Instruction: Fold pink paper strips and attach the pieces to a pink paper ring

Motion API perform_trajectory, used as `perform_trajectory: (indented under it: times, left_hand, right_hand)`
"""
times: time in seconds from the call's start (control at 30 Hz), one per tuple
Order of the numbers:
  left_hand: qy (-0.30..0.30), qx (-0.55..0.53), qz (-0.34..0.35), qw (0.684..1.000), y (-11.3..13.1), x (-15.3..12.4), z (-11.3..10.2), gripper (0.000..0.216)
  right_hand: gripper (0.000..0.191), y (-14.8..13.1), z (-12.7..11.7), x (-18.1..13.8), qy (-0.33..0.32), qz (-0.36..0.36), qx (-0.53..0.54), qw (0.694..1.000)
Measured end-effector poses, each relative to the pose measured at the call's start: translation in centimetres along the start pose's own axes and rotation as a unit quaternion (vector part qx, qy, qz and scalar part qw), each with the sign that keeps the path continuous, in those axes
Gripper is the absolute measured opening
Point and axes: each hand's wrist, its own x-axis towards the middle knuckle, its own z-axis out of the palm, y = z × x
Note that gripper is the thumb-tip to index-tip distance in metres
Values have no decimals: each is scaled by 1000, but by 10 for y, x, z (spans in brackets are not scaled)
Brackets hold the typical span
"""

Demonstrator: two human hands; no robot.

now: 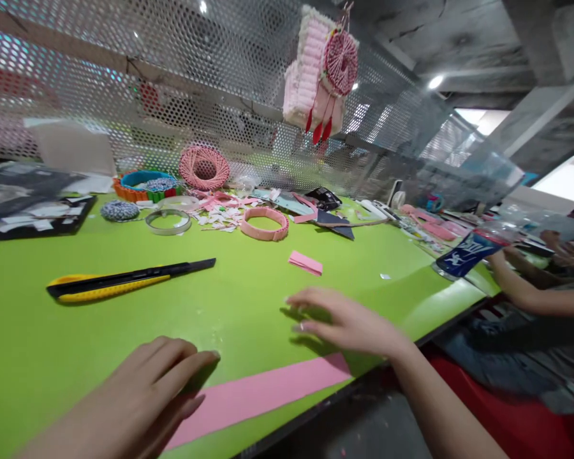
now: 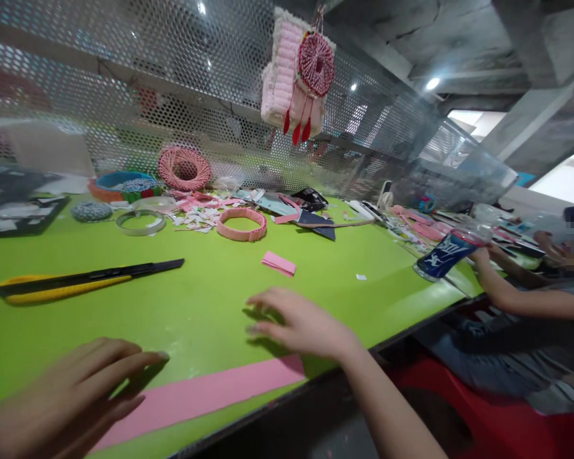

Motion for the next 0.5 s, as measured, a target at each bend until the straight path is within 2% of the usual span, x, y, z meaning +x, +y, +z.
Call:
perform_trajectory:
  times: [0.07, 0.13, 0.27, 0.33, 0.5]
  left_hand:
    - [-36, -22, 0, 999, 1, 2, -2, 28]
    - [-62, -37, -1, 997, 2, 1, -6, 29]
    - [-75, -30, 1, 997, 5, -3, -10, 40]
    - [-90, -37, -14, 995, 6, -4, -11, 37]
    - [-165, -46, -48, 984, 9, 0, -19, 35]
  right_hand:
    - [63, -16, 5, -15, -66, 10, 12, 998]
    - [72, -25, 10, -27, -79, 22, 17, 996]
    - [64, -29, 19, -43, -67, 36, 18, 997]
    - [60, -31, 21, -46, -57, 41, 29, 997]
    - [53, -36, 27, -52, -41, 50, 47, 997]
